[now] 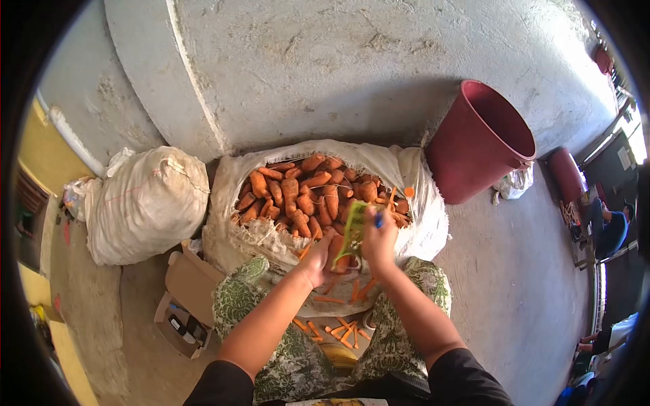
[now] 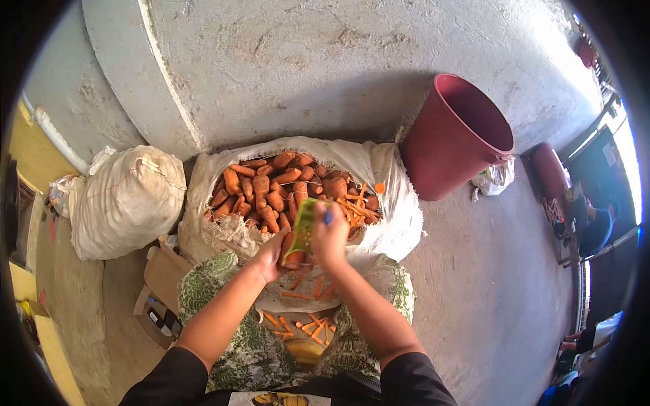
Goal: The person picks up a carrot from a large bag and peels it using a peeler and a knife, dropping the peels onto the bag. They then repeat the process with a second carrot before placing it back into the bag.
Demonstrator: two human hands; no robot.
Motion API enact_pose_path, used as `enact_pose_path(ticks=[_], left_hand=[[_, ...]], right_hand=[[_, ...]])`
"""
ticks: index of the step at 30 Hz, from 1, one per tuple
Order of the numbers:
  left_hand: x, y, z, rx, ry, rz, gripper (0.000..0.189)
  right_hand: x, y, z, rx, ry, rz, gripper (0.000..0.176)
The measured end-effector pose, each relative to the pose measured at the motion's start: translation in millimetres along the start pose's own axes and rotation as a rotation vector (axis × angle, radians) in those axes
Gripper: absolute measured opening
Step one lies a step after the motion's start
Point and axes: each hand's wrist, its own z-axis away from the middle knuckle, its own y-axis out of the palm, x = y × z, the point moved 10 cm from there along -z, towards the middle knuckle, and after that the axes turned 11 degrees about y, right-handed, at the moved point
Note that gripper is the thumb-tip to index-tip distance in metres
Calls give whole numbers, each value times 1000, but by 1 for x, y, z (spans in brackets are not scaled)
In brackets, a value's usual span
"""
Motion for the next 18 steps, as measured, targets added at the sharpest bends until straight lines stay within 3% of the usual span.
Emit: enact_pose_path(ticks=[1,2,4,6,8,9,11,13,14,15,17,18], left_hand=[[0,8,0,71,8,78,43],[2,-2,0,-39,16,-12,45],[-1,3,4,-3,18,-69,47],[-6,12,8,35,28,-124,48],[7,20,18,81,-102,-323,52],[12,28,26,167,-114,-259,53],[7,24,26,7,-90,-104,50],[0,8,10,17,0,-42,47],[0,12,8,157,-29,37,44],[-1,15,8,158,-29,38,44],[-9,14,13,-1,14,21,42],[-14,17,17,-68,21,-87,43]], right_hand=[[38,3,20,15,-70,173,21],[42,5,22,5,-115,163,21],[46,9,18,-3,-162,150,20],[43,-2,0,-151,-203,303,22],[27,-34,-40,-298,28,313,27],[22,-52,-53,-361,17,239,29],[-9,-61,-68,-299,72,55,30],[16,-44,-33,-155,130,-87,28],[14,-33,-23,-120,75,14,26],[17,-16,-10,-37,-25,19,25],[60,-2,27,-51,-246,232,27],[58,-1,25,-51,-244,232,27]])
